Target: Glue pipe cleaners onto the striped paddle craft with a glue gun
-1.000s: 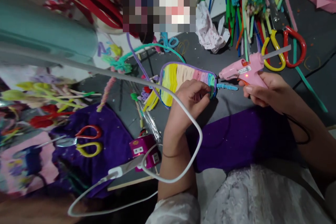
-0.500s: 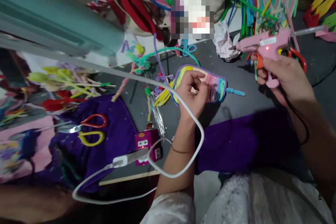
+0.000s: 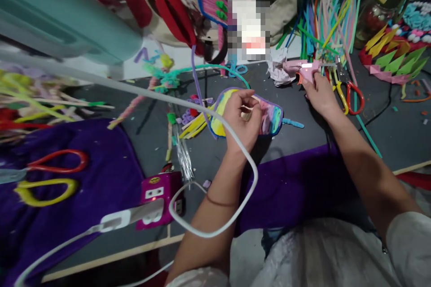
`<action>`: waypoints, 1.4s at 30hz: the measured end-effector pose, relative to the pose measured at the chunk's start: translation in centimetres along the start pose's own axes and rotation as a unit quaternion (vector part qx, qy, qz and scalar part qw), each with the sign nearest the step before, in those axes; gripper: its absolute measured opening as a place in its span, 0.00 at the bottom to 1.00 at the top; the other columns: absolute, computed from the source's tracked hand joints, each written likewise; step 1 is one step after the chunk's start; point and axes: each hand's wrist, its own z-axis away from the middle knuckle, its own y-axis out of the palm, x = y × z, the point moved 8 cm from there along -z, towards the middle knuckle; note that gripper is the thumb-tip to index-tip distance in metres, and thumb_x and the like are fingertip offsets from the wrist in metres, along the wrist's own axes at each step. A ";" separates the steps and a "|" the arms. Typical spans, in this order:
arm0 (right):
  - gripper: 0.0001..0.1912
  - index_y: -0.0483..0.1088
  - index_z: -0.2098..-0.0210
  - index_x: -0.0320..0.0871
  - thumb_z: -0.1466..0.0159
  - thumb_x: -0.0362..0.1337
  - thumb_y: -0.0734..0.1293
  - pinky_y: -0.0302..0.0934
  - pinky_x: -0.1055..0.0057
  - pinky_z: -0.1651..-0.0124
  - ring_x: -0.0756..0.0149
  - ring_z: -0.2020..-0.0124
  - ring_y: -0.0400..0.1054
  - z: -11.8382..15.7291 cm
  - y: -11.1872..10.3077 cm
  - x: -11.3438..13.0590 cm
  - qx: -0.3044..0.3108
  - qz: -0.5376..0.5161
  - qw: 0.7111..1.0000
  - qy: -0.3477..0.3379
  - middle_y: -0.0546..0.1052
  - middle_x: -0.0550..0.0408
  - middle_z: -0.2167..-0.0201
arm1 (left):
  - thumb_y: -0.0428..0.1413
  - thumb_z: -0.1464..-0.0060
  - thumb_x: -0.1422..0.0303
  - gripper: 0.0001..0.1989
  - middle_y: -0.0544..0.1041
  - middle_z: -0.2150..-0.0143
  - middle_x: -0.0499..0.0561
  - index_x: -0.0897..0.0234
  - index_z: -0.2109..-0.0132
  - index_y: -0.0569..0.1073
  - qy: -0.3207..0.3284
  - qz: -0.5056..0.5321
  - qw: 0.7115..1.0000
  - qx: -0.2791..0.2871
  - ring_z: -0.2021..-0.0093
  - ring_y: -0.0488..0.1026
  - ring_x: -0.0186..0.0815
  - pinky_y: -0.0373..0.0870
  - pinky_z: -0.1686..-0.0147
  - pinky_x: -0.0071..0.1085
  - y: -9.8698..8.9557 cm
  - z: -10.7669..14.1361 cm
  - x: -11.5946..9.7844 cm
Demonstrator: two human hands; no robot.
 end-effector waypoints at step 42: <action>0.16 0.75 0.51 0.49 0.32 0.51 0.69 0.66 0.67 0.72 0.67 0.76 0.68 5.5 -0.5 8.6 -0.120 -0.126 0.964 -0.200 0.69 0.60 0.75 | 0.57 0.41 0.75 0.07 0.79 0.65 0.47 0.60 0.57 0.77 -0.077 0.126 0.985 -0.084 0.66 0.74 0.34 0.73 0.66 0.29 -0.1 -1.2 2.9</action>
